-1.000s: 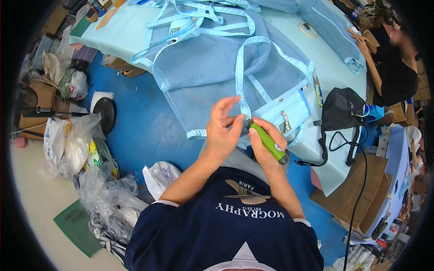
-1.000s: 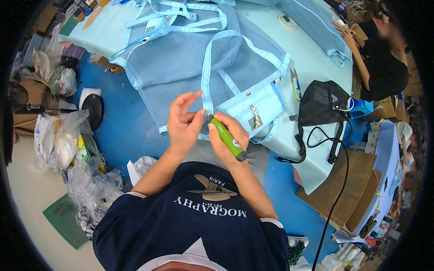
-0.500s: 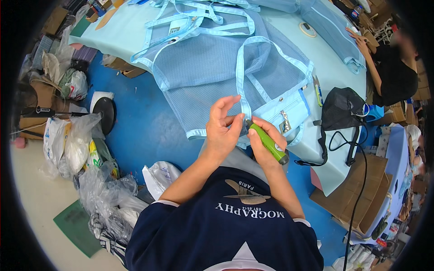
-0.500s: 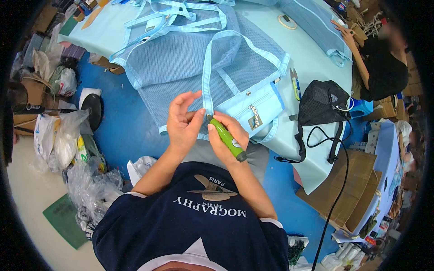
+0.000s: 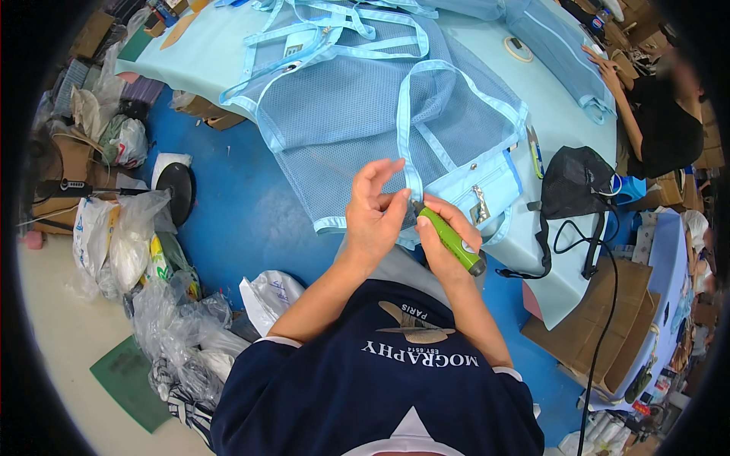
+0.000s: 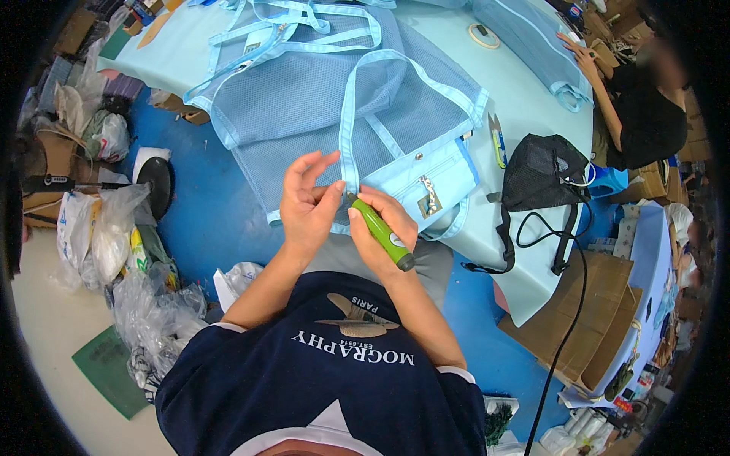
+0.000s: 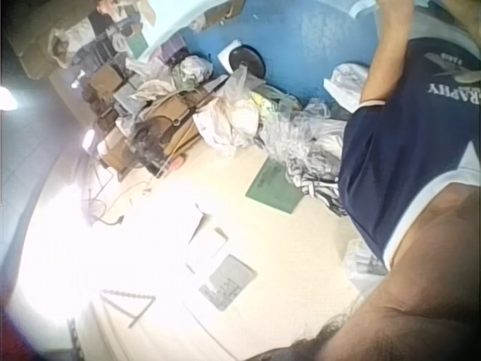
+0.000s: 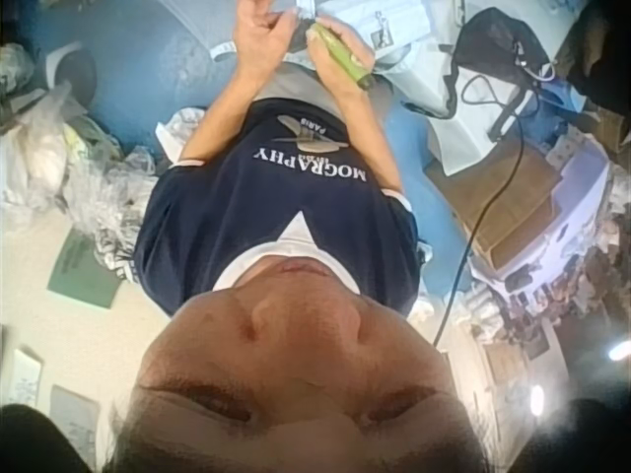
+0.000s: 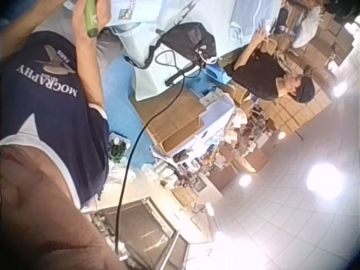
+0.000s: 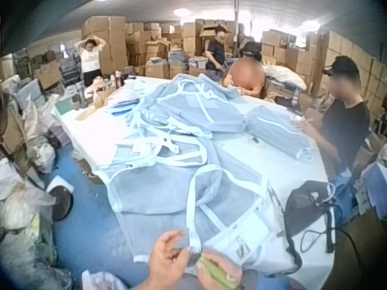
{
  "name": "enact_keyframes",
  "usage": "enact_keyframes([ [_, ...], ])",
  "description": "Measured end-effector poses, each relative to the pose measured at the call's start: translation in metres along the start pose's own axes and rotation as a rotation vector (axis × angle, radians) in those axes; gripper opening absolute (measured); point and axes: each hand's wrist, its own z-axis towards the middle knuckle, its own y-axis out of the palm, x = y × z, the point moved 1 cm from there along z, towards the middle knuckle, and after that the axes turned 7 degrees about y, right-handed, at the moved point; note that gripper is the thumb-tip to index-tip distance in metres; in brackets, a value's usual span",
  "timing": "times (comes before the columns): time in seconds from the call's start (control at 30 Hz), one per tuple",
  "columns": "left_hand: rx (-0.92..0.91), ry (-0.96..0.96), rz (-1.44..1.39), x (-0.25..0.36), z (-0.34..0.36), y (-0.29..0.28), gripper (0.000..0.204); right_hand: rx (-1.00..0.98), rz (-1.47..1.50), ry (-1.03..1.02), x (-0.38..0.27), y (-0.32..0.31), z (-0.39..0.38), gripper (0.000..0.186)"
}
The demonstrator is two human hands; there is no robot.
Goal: The recorder is using a handheld heat sealer to bond and finish the edges of blue mesh bags on a workshop table.
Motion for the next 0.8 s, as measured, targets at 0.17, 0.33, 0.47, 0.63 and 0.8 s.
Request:
enact_keyframes([
  [0.17, 0.001, -0.020, -0.029, -0.0029, 0.0011, -0.0022, 0.049, -0.028, -0.033, -0.086, -0.0022, 0.0005, 0.0010, 0.025],
  [0.33, -0.006, -0.057, -0.126, -0.0055, 0.0000, -0.0033, 0.041, -0.007, -0.063, -0.039, 0.0051, 0.0008, -0.0003, 0.025],
  [0.47, -0.034, -0.065, -0.119, -0.0041, -0.0006, -0.0069, 0.038, -0.028, -0.104, -0.245, -0.0008, 0.0007, 0.0039, 0.024],
  [0.63, -0.061, -0.028, -0.079, -0.0009, -0.0011, -0.0042, 0.039, 0.019, 0.003, 0.140, -0.0002, 0.0008, 0.0034, 0.024],
  [0.8, -0.074, -0.007, -0.055, -0.0026, -0.0015, -0.0067, 0.039, -0.027, -0.057, -0.110, 0.0002, 0.0024, 0.0013, 0.023],
])
